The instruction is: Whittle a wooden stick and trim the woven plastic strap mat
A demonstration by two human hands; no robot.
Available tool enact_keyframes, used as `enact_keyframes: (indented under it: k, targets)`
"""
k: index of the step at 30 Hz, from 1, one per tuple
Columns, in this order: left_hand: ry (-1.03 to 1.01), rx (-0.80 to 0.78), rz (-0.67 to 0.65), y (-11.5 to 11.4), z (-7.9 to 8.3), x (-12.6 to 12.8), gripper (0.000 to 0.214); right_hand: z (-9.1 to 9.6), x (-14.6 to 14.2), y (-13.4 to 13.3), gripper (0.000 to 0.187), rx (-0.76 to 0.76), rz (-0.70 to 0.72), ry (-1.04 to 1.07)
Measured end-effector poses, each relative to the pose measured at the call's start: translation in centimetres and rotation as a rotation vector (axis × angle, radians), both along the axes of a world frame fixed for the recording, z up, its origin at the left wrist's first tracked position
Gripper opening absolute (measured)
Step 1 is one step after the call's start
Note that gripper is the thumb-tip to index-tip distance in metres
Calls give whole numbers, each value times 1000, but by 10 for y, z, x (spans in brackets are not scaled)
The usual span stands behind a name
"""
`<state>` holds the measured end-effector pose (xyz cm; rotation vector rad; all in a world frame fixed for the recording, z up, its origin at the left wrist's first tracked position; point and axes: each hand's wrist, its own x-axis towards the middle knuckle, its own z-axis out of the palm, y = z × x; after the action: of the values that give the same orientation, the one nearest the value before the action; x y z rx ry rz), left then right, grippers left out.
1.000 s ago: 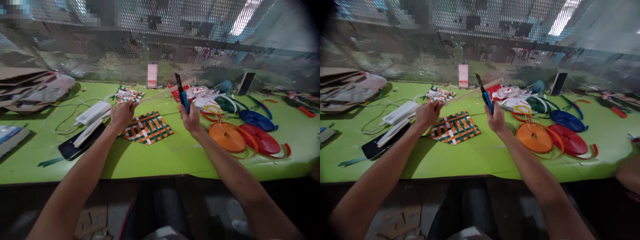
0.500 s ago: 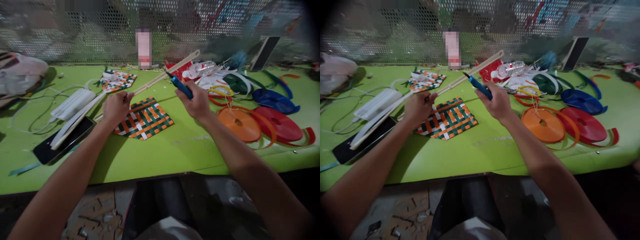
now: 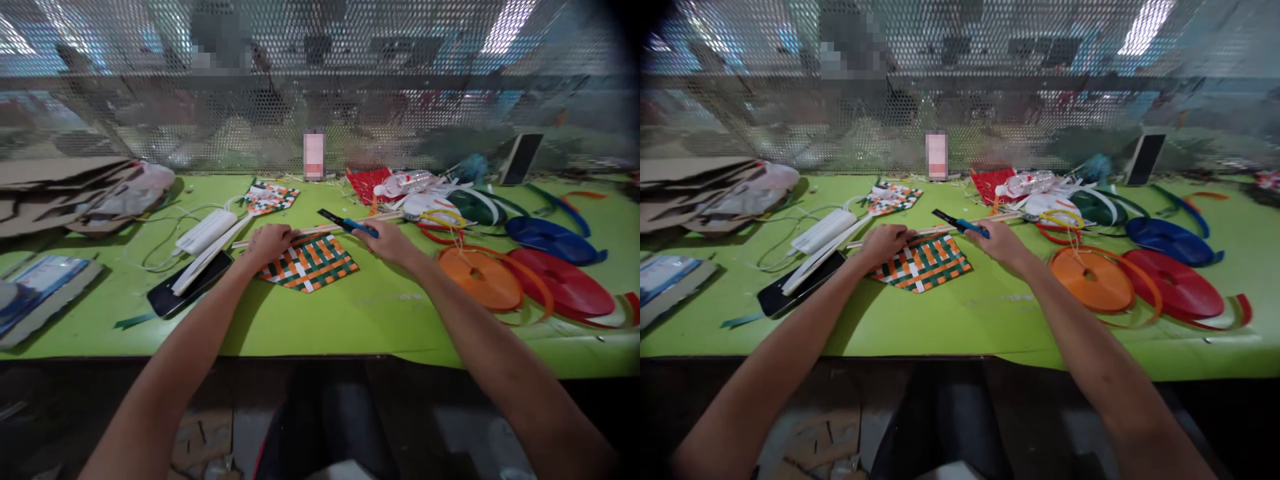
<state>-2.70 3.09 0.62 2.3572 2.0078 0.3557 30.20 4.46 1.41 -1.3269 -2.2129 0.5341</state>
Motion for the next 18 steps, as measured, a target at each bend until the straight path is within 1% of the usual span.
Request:
enact_keyframes:
  k: [3,9,14,18]
  targets:
    - [1,8,-38,0,0,-1,59,-2,2,1,57,-16,58,-55]
    - [-2,-1,-117,-1,1,-5,59,-4,7,3,54,-96,51,-166]
    - [-26,-63,-165,0,5,-7,52,-2,10,6,52,-93,75,-214]
    - [-22,-59,-192,2,3,-9,48,-2,12,7,55,-81,72,-236]
